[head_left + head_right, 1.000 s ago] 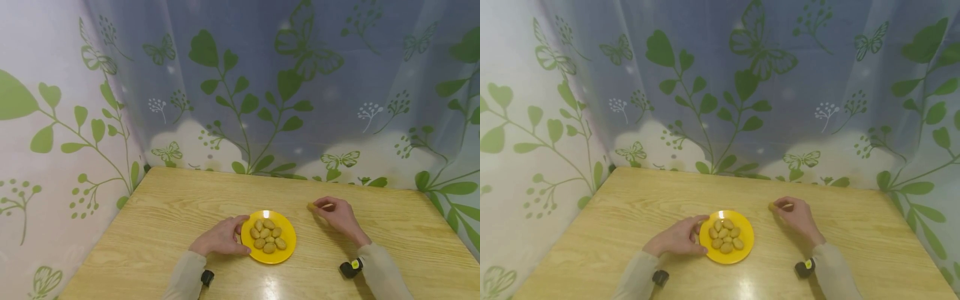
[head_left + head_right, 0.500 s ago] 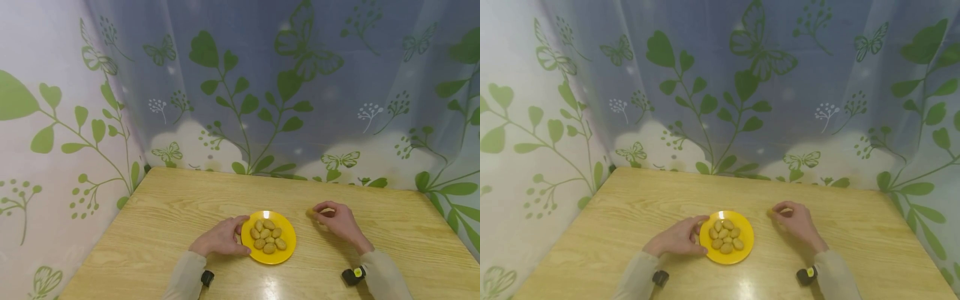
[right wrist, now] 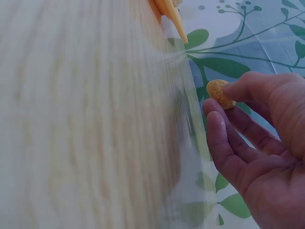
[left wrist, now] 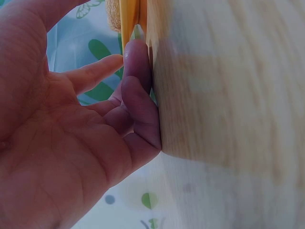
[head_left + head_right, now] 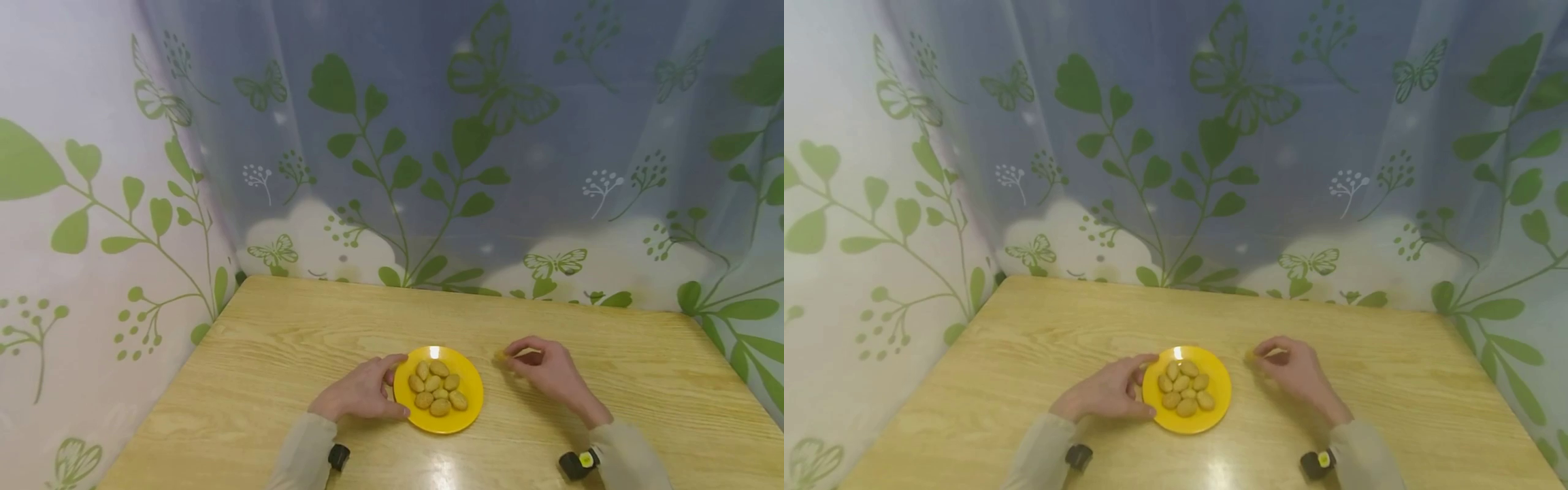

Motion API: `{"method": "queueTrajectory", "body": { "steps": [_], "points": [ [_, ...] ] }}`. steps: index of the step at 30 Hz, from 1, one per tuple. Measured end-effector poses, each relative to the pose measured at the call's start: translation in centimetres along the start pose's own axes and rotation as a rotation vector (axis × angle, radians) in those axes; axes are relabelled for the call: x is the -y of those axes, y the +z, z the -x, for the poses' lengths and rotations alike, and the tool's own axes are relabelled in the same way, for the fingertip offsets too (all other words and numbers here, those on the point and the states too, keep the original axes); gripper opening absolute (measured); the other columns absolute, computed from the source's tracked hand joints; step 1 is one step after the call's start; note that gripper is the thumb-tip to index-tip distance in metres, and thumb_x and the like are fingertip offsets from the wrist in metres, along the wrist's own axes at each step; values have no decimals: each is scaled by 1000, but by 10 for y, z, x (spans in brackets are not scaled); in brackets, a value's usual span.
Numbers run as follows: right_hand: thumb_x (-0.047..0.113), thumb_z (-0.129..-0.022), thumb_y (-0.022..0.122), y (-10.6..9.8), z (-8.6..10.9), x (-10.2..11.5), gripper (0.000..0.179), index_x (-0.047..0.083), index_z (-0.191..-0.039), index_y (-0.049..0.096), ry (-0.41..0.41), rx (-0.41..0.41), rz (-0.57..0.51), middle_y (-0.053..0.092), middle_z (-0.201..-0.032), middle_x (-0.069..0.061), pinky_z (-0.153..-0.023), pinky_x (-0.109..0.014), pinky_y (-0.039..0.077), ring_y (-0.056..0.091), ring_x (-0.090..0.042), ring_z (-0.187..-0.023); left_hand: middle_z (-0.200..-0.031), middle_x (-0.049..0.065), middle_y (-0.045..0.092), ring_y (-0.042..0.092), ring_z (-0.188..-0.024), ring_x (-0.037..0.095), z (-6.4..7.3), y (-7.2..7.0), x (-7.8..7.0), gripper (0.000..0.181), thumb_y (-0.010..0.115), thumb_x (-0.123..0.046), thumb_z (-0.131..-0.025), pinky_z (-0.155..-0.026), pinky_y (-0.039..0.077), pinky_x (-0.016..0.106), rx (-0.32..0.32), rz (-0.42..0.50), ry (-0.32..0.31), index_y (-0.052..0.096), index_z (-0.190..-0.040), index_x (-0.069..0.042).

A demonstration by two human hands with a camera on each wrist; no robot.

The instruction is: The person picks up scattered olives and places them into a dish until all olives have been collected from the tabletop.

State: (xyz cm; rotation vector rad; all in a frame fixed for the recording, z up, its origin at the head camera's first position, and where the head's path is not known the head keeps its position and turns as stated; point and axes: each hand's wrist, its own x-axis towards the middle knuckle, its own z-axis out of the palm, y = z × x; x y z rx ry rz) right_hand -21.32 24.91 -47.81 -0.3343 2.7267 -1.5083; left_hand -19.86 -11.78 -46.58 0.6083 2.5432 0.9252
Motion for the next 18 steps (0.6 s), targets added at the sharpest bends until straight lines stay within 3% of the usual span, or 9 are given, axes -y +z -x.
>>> {"method": "queueTrajectory", "body": {
  "steps": [9,18],
  "points": [
    [14,-93,76,5,6,6,14,11,-106,75,-35,23,29,73,-113,-15,-67,-26,58,75,-23,-93,-108,0,58,54,-79,8,2,0,-2,95,86,-39,-77,-72,46,23,5,11,-5,40,-156,-13],
    [14,-92,76,10,8,10,14,9,-106,74,-23,93,-33,73,-111,-15,-68,-28,59,75,-20,-93,-108,-1,57,54,-80,7,2,0,-2,95,86,-39,-77,-72,46,23,0,5,-10,40,-156,-14]
  ]
}}
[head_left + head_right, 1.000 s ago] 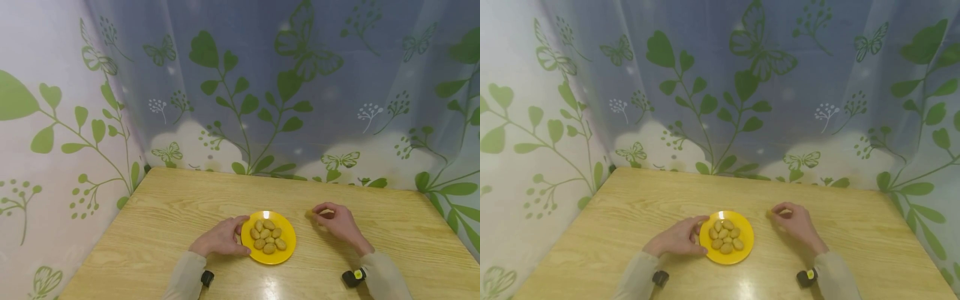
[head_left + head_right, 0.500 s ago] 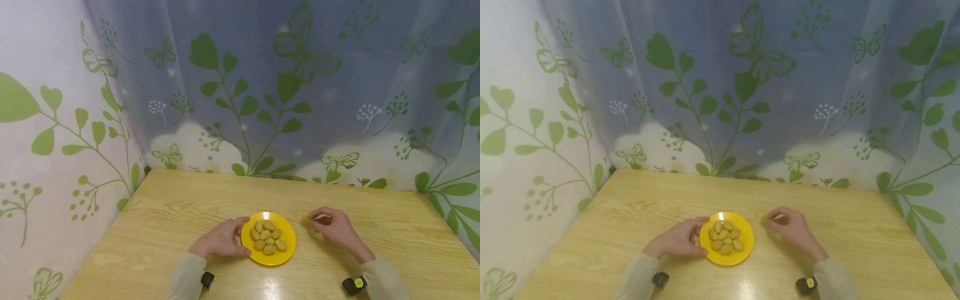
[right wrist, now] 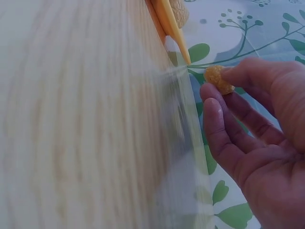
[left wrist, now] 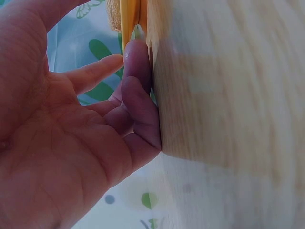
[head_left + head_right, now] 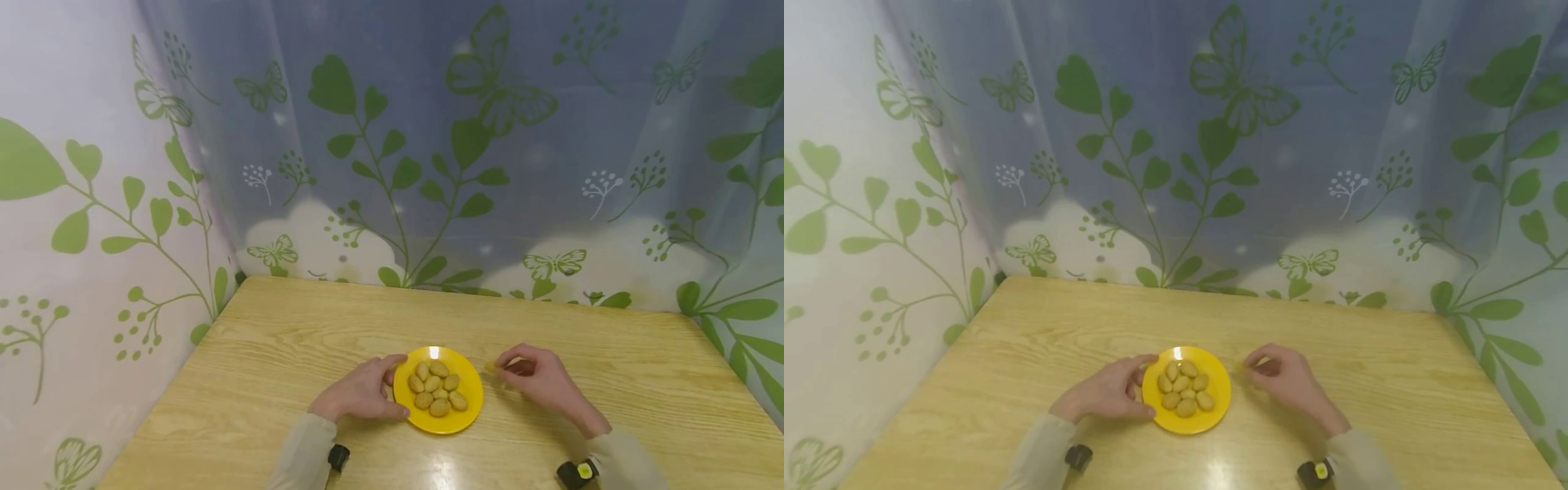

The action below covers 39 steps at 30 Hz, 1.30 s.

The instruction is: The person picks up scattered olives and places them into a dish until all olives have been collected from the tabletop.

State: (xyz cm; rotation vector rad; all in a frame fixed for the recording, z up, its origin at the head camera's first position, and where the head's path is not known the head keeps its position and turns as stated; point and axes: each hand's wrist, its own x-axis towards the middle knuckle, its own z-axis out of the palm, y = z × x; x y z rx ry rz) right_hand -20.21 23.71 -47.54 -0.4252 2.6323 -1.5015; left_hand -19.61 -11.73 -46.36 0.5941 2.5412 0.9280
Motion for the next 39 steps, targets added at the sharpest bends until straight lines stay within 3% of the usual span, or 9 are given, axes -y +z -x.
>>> {"method": "queueTrajectory", "body": {
  "steps": [20,29,39],
  "points": [
    [16,-92,76,17,-1,2,16,8,-106,73,-62,101,-53,73,-113,-19,-74,-26,59,74,-14,-91,-109,-1,58,55,-80,8,-1,1,2,95,86,-39,-77,-72,47,23,-3,10,-1,41,-156,-14],
    [17,-91,76,24,-4,3,13,14,-104,75,-98,129,-17,75,-107,-8,-78,-25,58,70,-9,-92,-109,-1,59,55,-80,8,-2,1,3,94,86,-38,-77,-72,47,23,-1,24,5,41,-156,-13],
    [21,-90,78,29,-7,5,11,19,-101,77,-107,186,60,75,-100,0,-74,-23,56,64,-4,-85,-108,0,59,55,-79,8,-1,0,2,94,86,-38,-78,-72,46,23,-1,18,13,40,-156,-13]
  ]
}}
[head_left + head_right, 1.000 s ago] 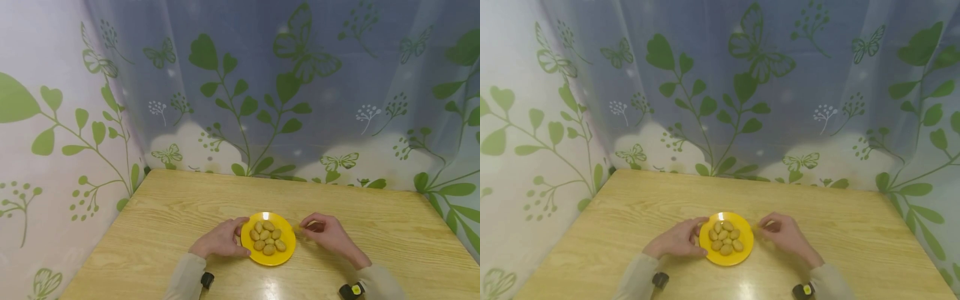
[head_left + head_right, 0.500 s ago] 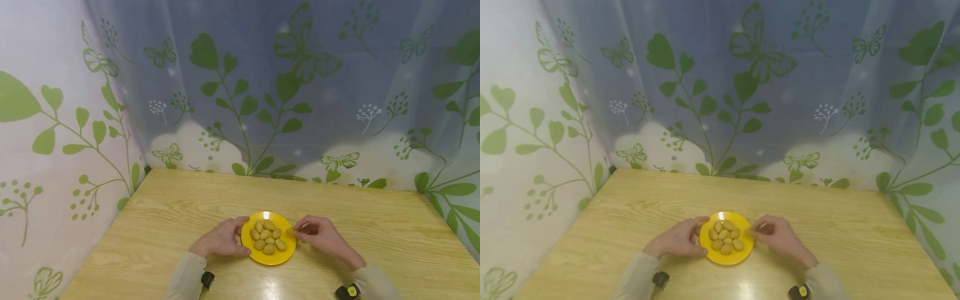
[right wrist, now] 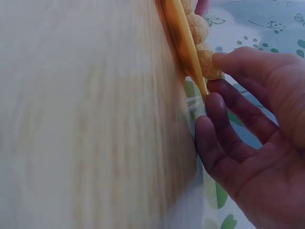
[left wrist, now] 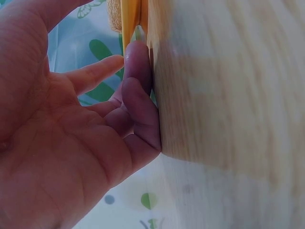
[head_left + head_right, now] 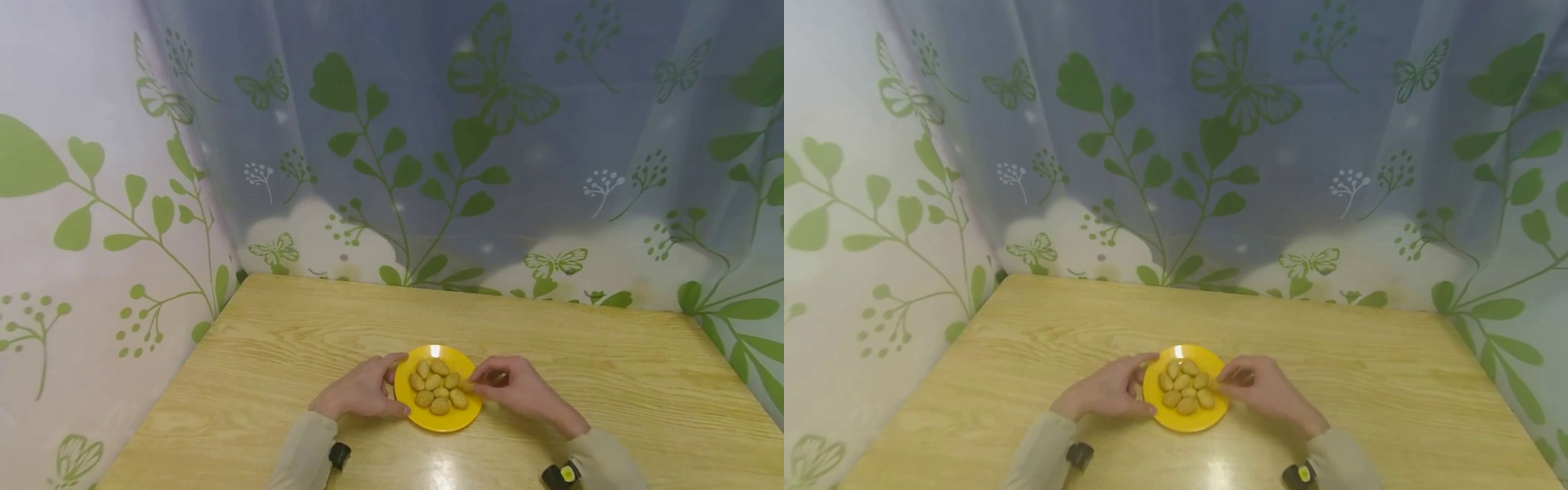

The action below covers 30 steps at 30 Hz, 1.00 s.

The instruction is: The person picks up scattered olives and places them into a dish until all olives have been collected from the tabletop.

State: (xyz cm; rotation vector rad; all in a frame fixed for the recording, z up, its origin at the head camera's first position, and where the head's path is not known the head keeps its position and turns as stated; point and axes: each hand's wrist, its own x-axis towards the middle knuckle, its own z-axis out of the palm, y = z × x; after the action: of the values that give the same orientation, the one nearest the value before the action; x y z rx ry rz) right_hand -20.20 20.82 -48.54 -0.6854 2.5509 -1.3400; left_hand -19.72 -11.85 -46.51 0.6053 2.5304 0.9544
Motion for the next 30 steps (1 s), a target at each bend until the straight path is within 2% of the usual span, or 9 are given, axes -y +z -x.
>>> {"method": "queueTrajectory", "body": {
  "steps": [8,16,21,25,27,30],
  "points": [
    [25,-91,77,0,-1,-1,11,20,-101,77,-16,41,24,75,-98,1,-71,-24,54,64,-5,-81,-108,-2,58,55,-79,8,-2,1,2,94,86,-38,-78,-72,47,22,5,4,1,40,-156,-13],
    [24,-93,75,-3,3,1,16,17,-108,77,12,57,17,75,-109,-4,-75,-24,56,66,-5,-87,-107,0,56,53,-79,8,-1,1,1,95,85,-40,-78,-70,45,23,16,-14,3,40,-156,-13],
    [21,-94,73,-7,7,4,19,13,-111,76,17,13,11,75,-113,-8,-78,-24,57,69,-8,-92,-109,2,55,52,-80,9,1,-2,-2,94,82,-41,-80,-71,45,24,35,-43,0,38,-158,-11],
    [17,-96,70,-14,13,7,21,10,-115,74,18,-34,26,74,-117,-12,-76,-24,58,70,-9,-95,-116,5,56,52,-86,11,4,-4,-4,91,80,-41,-82,-77,47,29,42,-77,-22,38,-157,-11],
    [17,-97,70,-18,17,8,22,11,-118,73,24,-77,58,73,-119,-12,-75,-24,58,70,-10,-96,-118,7,56,52,-88,12,7,-6,-4,88,78,-40,-83,-78,47,32,24,-82,-33,39,-157,-12],
    [18,-96,71,-23,25,11,25,13,-121,73,30,-164,122,73,-121,-11,-73,-23,58,70,-11,-96,-120,10,54,52,-91,15,10,-7,-2,83,77,-39,-84,-78,47,34,-38,-90,-35,42,-155,-13]
  ]
}}
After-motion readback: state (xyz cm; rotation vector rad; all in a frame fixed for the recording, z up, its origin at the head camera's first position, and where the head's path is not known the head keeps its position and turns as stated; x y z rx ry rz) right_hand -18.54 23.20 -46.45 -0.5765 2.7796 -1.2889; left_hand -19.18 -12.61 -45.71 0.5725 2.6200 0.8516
